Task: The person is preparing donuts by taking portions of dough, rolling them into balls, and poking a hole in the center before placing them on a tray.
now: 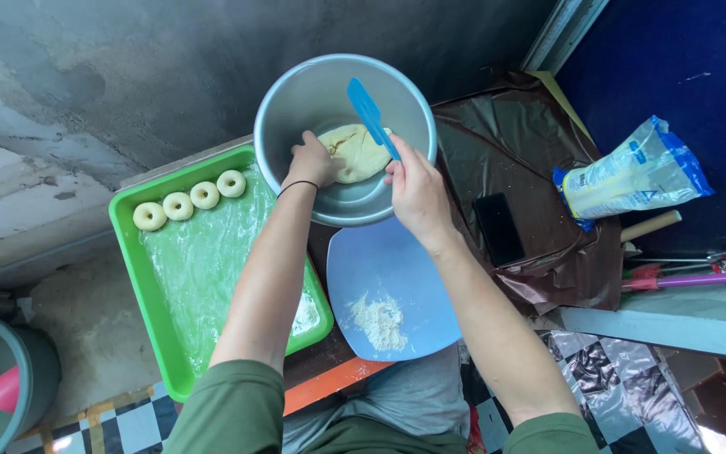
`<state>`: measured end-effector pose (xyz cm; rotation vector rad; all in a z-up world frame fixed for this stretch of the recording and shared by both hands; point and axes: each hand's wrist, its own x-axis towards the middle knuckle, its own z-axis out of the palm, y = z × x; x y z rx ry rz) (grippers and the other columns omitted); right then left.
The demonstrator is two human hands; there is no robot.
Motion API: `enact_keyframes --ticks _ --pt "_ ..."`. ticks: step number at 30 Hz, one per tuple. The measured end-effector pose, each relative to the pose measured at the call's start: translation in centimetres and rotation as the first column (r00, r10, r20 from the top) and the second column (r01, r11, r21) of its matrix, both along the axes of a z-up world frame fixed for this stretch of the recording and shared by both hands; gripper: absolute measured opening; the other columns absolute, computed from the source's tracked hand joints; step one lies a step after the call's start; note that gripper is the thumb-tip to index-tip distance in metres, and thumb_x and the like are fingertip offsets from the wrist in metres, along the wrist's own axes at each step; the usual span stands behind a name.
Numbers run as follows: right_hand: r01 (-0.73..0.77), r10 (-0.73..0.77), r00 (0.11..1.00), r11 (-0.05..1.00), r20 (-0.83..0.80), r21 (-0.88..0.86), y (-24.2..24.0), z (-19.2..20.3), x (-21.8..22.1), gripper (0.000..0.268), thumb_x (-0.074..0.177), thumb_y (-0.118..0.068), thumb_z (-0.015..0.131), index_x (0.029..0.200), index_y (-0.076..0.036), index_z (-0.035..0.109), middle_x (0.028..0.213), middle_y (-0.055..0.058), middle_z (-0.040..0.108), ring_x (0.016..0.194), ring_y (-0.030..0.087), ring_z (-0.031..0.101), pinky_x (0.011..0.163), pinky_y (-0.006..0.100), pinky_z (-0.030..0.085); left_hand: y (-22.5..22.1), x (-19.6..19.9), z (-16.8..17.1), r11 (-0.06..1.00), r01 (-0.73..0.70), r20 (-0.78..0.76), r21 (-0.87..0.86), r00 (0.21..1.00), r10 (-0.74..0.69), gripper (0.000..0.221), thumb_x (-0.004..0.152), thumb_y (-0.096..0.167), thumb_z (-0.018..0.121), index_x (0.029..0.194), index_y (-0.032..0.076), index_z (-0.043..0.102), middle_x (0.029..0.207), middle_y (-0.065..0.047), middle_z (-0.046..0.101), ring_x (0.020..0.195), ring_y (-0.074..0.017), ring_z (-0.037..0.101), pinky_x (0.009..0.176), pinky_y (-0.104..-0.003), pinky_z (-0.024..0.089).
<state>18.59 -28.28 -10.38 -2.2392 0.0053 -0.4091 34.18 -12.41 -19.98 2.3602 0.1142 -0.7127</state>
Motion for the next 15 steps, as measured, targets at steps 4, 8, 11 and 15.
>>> enact_keyframes --ticks 4,8,11,15 --pt "0.05 -0.05 0.998 0.999 0.045 0.0 -0.2 -0.2 -0.5 0.041 0.105 -0.008 0.043 0.143 -0.011 0.056 0.096 0.008 0.071 0.081 0.017 0.076 0.074 0.033 0.064 0.9 1.3 -2.0 0.996 0.075 0.183 0.041 0.98 -0.082 0.052 0.09 0.01 0.068 0.138 0.008 0.048 0.125 -0.028 0.052 0.116 -0.0487 0.063 0.1 -0.055 0.053" --pt "0.038 -0.028 0.994 0.995 -0.107 0.094 -0.9 -0.3 -0.7 0.044 0.1 -0.005 0.045 0.142 -0.012 0.056 0.091 0.006 0.072 0.071 0.015 0.076 0.071 0.033 0.062 1.8 0.2 0.2 0.943 0.2 0.277 0.266 0.921 -0.273 0.056 0.086 0.002 0.066 0.141 0.0 0.054 0.111 -0.034 0.064 0.104 -0.0493 0.069 0.089 -0.058 0.058" --pt "0.04 -0.035 0.995 0.998 -0.096 0.056 -0.7 -0.6 -1.0 0.043 0.1 -0.007 0.046 0.141 -0.014 0.059 0.09 0.005 0.072 0.074 0.016 0.075 0.076 0.035 0.06 2.5 -2.2 4.5 0.935 0.209 0.275 0.287 0.917 -0.289 0.072 0.088 0.0 0.059 0.151 -0.015 0.026 0.115 -0.04 0.064 0.106 -0.0528 0.067 0.088 -0.062 0.056" --pt "0.044 -0.04 0.989 0.999 -0.139 0.022 -0.3 0.1 -1.7 0.043 0.1 -0.009 0.047 0.141 -0.017 0.059 0.091 0.003 0.072 0.075 0.014 0.075 0.077 0.033 0.06 3.0 -1.9 4.6 0.901 0.269 0.397 0.339 0.828 -0.396 0.034 0.088 0.005 0.059 0.12 -0.009 0.058 0.1 -0.03 0.066 0.094 -0.0493 0.071 0.076 -0.055 0.062"
